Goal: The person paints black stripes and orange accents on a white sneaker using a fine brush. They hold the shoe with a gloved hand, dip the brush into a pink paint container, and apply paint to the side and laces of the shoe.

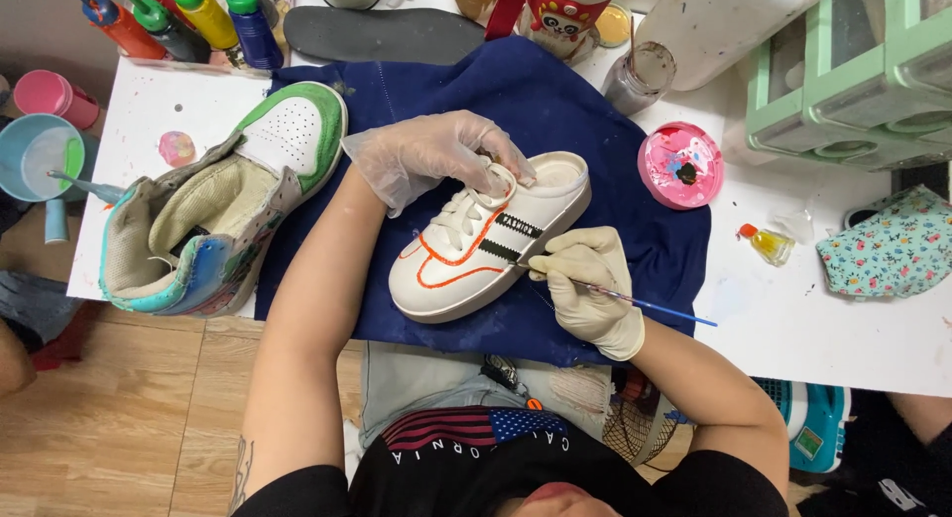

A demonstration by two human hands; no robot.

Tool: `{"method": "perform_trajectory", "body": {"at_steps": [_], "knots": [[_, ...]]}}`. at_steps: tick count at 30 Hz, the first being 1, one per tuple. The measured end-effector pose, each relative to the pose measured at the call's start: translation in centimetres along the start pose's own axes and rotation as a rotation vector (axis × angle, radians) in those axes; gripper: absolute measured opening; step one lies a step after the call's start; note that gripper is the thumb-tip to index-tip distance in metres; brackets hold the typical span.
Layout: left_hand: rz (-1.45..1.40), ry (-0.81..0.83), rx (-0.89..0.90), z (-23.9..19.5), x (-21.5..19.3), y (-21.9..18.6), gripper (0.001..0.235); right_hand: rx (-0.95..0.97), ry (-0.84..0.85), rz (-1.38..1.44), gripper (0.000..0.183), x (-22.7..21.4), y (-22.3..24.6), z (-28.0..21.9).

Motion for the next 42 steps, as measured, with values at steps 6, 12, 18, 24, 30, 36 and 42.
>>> {"method": "perform_trajectory", "body": {"at_steps": [6,12,18,24,30,36,42], "knots": [[0.046,0.023,0.061,-0.2,-0.1,0.0,0.033,-0.004,-0.014,-0.032,0.010,1.0,-0.5,0.0],[0.012,0.091,0.334,1.7,-1.5,2.8,0.027,-0.015,-0.025,-0.137,0.025,-2.3,-1.4,-1.0],[-0.035,0.091,0.506,5.2,-2.4,6.0,0.025,-0.280,0.133,-0.191,0.034,-2.6,-5.0,-2.9],[-0.152,0.165,0.242,2.1,-1.6,3.6,0.028,-0.550,0.338,-0.315,0.023,-3.4,-4.3,-5.7],[-0.146,0.171,0.244,3.4,-1.8,4.6,0.029,-0.526,0.375,-0.141,0.036,-3.6,-3.9,-4.6],[-0.095,0.182,0.299,3.7,-2.6,4.9,0.027,-0.583,0.406,-0.137,0.049,-3.5,-4.7,-5.4],[-0.115,0.231,0.353,5.2,-3.5,6.3,0.027,-0.535,0.302,-0.203,0.029,-4.1,-4.5,-4.6]]}}
Point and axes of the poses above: each hand's wrist, its own z-axis towards the middle knuckle, its own x-axis out of the palm, y = z × x, the point moved 2 cm from there along z, towards the middle knuckle, and after that the axes turned 6 degrees about z, right-handed, at the moved point
